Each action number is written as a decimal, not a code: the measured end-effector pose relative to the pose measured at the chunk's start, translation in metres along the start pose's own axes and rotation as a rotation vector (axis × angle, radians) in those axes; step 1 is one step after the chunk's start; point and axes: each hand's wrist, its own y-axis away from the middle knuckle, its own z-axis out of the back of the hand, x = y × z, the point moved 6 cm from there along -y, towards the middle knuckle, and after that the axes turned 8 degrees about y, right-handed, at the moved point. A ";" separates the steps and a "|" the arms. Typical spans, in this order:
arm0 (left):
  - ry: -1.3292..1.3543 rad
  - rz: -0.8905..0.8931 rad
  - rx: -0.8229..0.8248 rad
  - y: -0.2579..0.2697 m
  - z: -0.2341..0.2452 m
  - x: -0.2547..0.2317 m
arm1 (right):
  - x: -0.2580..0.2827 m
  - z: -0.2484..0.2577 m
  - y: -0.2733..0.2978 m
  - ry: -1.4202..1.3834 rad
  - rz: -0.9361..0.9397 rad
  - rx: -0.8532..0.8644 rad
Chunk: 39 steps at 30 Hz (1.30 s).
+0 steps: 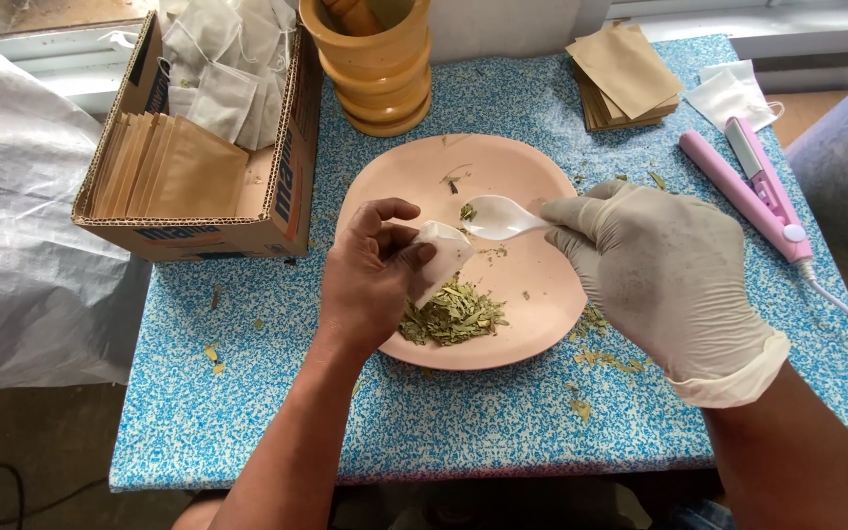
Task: Filling small filter bags with dried tea leaves using a plastic spoon and weighing them on a digital scale for precise measurement.
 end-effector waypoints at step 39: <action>0.070 -0.035 0.040 0.002 -0.014 0.004 | 0.042 0.031 0.015 0.464 0.168 -0.340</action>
